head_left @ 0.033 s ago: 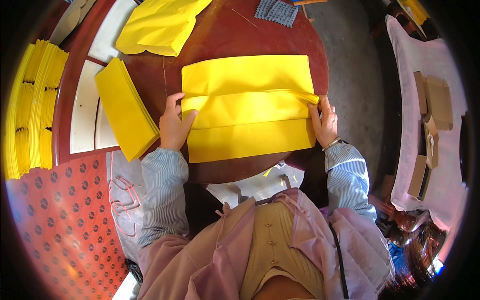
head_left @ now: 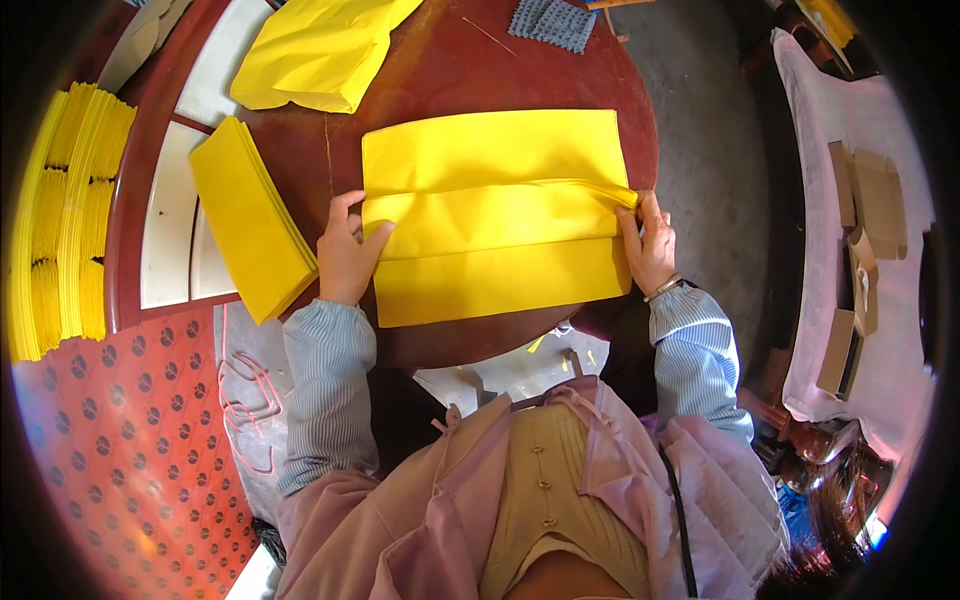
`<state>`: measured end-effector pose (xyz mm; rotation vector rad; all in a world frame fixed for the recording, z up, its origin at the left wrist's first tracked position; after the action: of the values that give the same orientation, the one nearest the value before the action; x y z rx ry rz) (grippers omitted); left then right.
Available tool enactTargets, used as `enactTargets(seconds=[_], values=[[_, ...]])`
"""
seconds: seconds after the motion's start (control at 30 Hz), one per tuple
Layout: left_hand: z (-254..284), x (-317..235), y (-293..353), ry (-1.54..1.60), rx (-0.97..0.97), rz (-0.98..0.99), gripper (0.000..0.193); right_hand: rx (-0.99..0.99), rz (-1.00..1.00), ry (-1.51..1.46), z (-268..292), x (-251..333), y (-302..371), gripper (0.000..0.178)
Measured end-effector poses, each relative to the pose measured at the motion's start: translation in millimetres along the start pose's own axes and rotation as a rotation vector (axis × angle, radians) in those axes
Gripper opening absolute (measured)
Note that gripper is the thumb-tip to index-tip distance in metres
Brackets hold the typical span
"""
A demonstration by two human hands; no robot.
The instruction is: The person folds yellow paper sheets by hand on a round table, aligning edges and pressing creases. The person repeatedly picks up sheets, folds them in half, and stacks the folded pieces.
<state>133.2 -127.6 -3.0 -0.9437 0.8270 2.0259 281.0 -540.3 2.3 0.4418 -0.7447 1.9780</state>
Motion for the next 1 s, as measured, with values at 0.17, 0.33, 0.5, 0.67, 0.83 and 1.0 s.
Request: enactTargets(seconds=[0.17,0.33,0.5,0.67,0.83,1.0], values=[[0,5,19,0.065,-0.148,-0.115,0.064,-0.006,-0.064,0.016,1,7,2,0.023],[-5,5,24,-0.039,-0.282,-0.099,0.072,-0.162,0.034,0.026,-2,17,2,0.028],[-4,1,21,-0.034,-0.257,-0.038,0.074,-0.203,0.053,0.042,-6,13,0,0.035],[-6,-13,24,-0.18,-0.27,-0.086,0.076,-0.214,0.129,0.146,-8,15,0,0.042],[-17,-49,42,-0.581,-0.464,-0.44,0.068,-0.158,0.098,0.164,-12,12,-1,0.044],[-32,-57,43,-0.646,-0.271,-0.69,0.04,-0.073,0.038,0.116,-14,10,-3,0.045]])
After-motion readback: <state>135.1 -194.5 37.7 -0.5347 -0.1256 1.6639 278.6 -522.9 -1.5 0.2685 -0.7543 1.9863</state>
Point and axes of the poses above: each hand's wrist, its own y-axis away from the middle knuckle, its own z-axis out of the back of the hand, x = y × z, the point moved 6 cm from there along -y, towards the middle knuckle, and after that the axes turned 5 degrees about z, right-handed, at the moved point
